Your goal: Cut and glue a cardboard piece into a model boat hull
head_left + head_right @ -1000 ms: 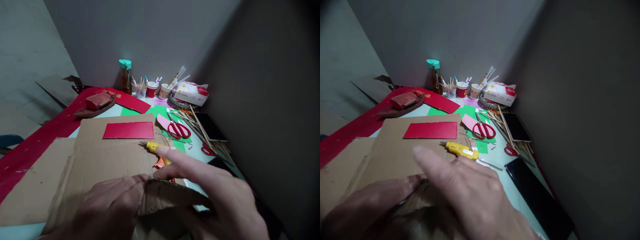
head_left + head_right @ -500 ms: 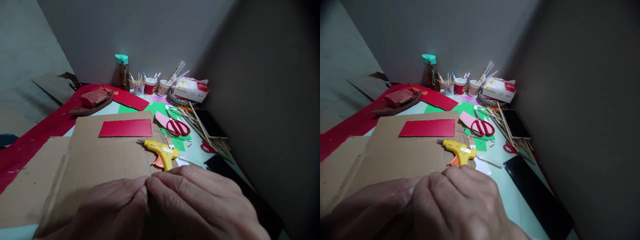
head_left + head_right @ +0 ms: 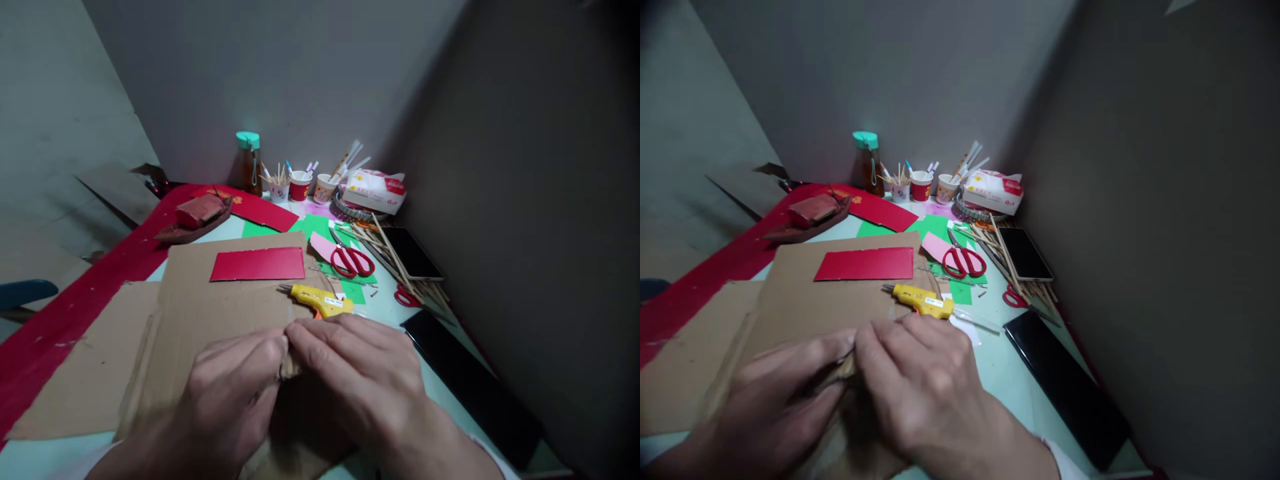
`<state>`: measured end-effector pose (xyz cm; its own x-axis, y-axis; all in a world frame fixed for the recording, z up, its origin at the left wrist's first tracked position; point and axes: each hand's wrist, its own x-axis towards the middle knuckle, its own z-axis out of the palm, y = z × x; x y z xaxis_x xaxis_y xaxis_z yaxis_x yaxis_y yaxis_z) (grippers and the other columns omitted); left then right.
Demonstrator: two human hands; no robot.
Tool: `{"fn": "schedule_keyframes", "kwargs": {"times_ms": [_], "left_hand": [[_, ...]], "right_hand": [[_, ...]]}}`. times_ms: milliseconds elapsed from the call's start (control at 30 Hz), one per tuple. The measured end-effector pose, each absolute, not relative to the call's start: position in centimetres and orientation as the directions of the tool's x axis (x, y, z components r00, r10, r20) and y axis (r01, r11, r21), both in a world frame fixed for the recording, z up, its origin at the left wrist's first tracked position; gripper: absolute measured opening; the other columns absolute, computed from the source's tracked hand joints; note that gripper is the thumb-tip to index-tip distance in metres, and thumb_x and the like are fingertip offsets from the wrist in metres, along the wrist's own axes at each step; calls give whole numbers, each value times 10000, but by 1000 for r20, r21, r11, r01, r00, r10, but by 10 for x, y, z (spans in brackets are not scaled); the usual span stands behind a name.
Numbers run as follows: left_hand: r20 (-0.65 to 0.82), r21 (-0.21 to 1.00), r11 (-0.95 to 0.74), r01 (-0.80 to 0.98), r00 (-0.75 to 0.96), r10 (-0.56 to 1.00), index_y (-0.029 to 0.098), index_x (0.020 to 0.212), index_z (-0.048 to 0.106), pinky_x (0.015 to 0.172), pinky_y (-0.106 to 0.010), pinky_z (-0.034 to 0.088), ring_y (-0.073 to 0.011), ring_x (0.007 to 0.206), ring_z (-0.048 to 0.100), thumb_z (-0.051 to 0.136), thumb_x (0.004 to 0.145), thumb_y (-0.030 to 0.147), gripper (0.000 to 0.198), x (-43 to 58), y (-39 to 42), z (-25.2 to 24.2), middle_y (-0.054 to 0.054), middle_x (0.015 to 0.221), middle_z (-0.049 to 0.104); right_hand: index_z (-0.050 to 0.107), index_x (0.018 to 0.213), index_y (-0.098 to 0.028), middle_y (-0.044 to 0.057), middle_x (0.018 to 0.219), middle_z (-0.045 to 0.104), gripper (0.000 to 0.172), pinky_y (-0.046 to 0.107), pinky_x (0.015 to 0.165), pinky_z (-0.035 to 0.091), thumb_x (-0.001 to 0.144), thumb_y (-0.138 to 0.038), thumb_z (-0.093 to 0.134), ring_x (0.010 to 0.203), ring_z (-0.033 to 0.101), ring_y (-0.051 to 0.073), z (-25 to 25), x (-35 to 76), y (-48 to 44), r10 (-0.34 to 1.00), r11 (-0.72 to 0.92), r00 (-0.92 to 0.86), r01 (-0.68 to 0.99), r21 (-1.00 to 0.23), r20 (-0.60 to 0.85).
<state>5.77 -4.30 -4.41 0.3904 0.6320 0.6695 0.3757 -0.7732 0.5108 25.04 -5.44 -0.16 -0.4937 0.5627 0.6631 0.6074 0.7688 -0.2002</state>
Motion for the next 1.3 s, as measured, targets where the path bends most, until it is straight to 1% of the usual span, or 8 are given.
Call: {"fn": "schedule_keyframes", "kwargs": {"times_ms": [167,300,467,567,800,967,1167,1300], "left_hand": [[513,696,-564,445,242,824,252,853,572,575,-122,515,-82,605,667,616,831,114,147,57,-26,-35,77,702,664],[360,884,-356,302,45,932,230,764,554,523,-124,504,-87,572,660,663,781,204,113,62,-20,-26,71,650,638],[252,944,-247,220,6,968,234,882,512,541,-188,532,-151,617,703,663,774,300,197,67,-21,-23,41,636,681],[231,927,-233,294,44,972,252,991,506,618,-209,561,-158,666,718,658,820,314,237,63,-22,-27,58,659,681],[305,834,-405,374,299,904,325,1237,685,1089,-303,467,-222,1289,584,573,942,441,336,43,-11,-20,-11,1318,687],[243,957,-259,134,125,962,278,1093,767,917,-300,576,-235,1124,677,520,974,441,319,43,-10,-19,-34,1239,724],[633,769,-576,276,-203,747,264,879,654,830,-237,545,-134,828,661,695,881,284,45,44,-9,-13,31,940,638],[529,849,-498,178,-260,808,254,811,588,686,-213,555,-121,647,655,759,819,333,189,35,1,-11,53,777,606]], "right_hand": [[145,1603,-238,102,1512,488,928,341,1073,481,895,-348,735,1290,566,220,11,270,-44,791,609,-306,480,-631,530],[428,1476,-219,110,1358,616,701,365,909,563,863,-421,702,1160,639,252,12,266,-38,940,340,-158,371,-864,302],[671,964,-185,22,926,708,141,296,773,497,905,-267,572,828,630,183,-1,239,-38,941,319,-226,350,-881,251],[615,795,-178,-3,777,639,174,266,659,416,918,-248,513,698,537,151,-7,235,-37,937,348,-158,336,-875,312],[581,730,-177,1,714,552,221,271,618,356,839,-364,627,692,447,166,-11,250,-25,978,153,108,210,-966,178],[668,894,-177,35,886,678,214,304,715,473,817,-377,668,841,597,223,-15,247,-24,993,82,86,-74,-994,76],[644,1054,-188,42,947,735,328,309,737,518,772,-349,692,804,673,210,-15,252,-16,992,48,128,-434,-900,-9],[639,1096,-167,46,881,739,437,309,678,523,706,-324,759,700,673,199,-14,255,-14,999,-14,23,-541,-841,-31]]}}
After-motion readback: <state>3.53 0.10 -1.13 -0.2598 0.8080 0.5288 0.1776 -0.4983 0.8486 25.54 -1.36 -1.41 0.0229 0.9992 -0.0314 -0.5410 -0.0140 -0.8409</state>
